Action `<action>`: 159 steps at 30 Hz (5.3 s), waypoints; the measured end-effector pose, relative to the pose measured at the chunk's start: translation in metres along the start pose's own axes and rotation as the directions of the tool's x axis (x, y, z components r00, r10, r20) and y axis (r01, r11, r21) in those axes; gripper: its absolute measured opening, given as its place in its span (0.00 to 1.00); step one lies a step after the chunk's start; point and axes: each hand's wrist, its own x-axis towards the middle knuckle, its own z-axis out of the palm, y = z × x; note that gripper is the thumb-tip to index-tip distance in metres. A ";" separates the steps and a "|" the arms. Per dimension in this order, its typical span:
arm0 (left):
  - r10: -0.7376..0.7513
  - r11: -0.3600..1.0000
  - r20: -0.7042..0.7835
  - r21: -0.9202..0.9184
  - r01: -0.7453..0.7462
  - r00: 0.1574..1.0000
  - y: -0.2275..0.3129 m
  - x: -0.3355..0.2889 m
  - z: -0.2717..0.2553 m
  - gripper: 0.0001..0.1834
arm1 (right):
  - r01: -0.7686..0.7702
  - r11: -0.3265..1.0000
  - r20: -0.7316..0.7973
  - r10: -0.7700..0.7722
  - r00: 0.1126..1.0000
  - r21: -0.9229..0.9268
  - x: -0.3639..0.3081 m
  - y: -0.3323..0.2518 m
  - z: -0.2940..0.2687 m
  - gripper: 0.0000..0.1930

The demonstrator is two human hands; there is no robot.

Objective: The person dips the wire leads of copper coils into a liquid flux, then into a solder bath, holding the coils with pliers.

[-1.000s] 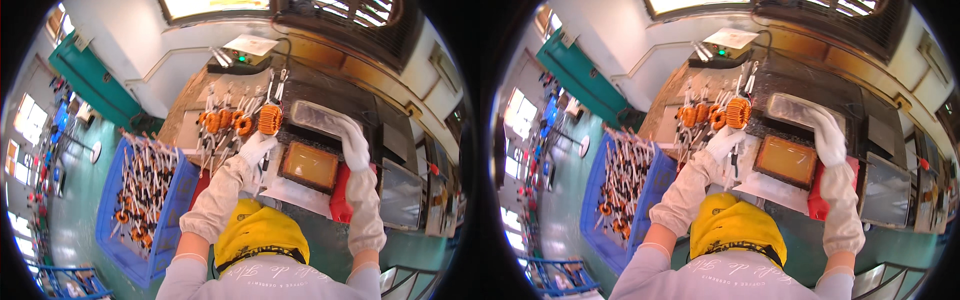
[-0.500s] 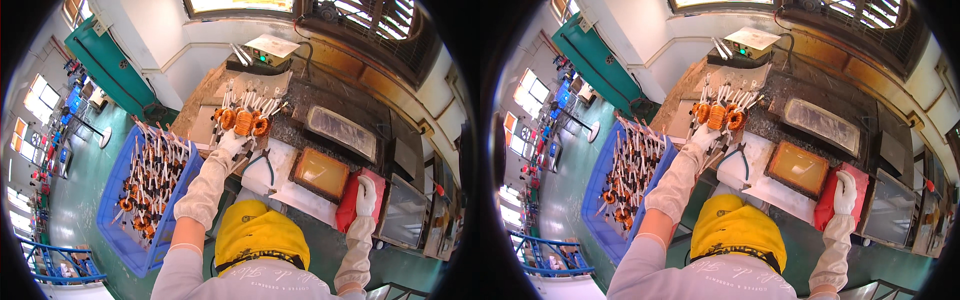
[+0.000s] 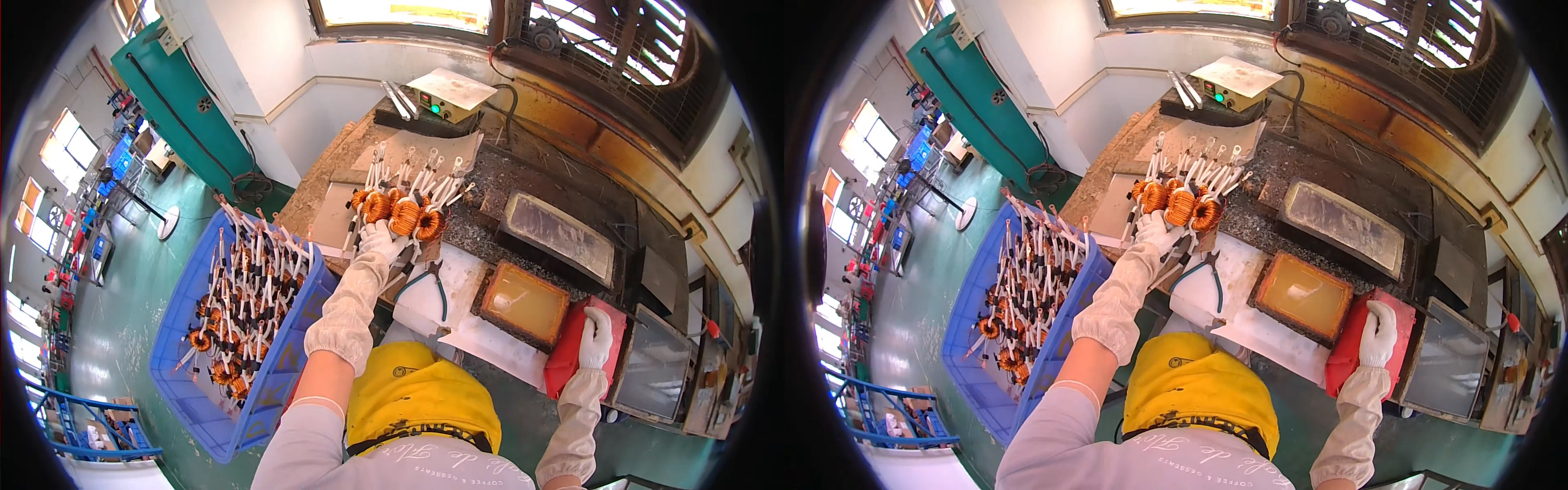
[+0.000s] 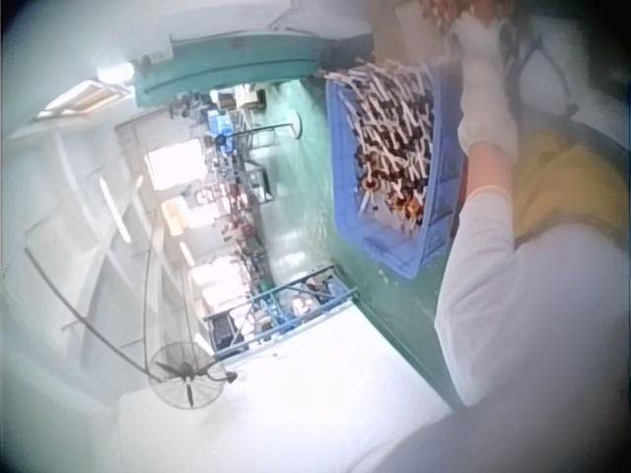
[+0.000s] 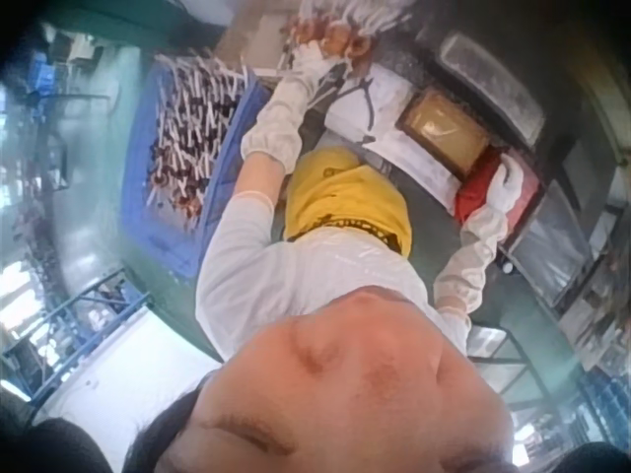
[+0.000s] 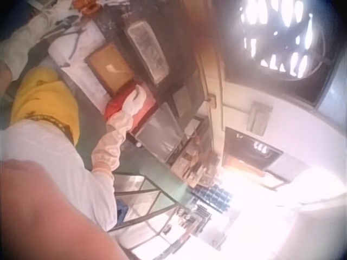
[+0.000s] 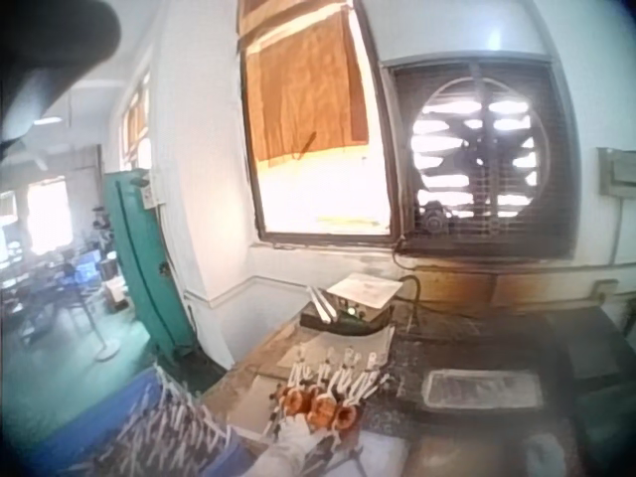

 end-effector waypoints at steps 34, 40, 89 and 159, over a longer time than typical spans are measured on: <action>-0.260 0.904 -0.580 0.136 0.406 0.772 -0.215 -0.362 -0.234 0.18 | 0.246 0.969 -0.020 -0.246 0.969 0.014 0.001 -0.005 -0.002 0.13; -0.717 0.696 -0.124 -0.181 0.694 0.686 -0.253 -0.377 -0.226 0.40 | 0.215 0.976 -0.033 -0.215 0.976 -0.029 -0.001 0.000 -0.004 0.12; -0.757 0.637 -0.149 -0.385 0.668 0.636 -0.382 -0.315 -0.213 0.38 | 0.325 0.943 0.029 -0.324 0.946 -0.068 0.060 0.027 0.054 0.13; -0.053 0.488 -0.146 -0.867 -0.102 0.988 -0.010 -0.322 -0.182 0.19 | -0.579 -0.022 0.580 0.031 0.814 0.815 -0.143 -0.233 0.076 0.23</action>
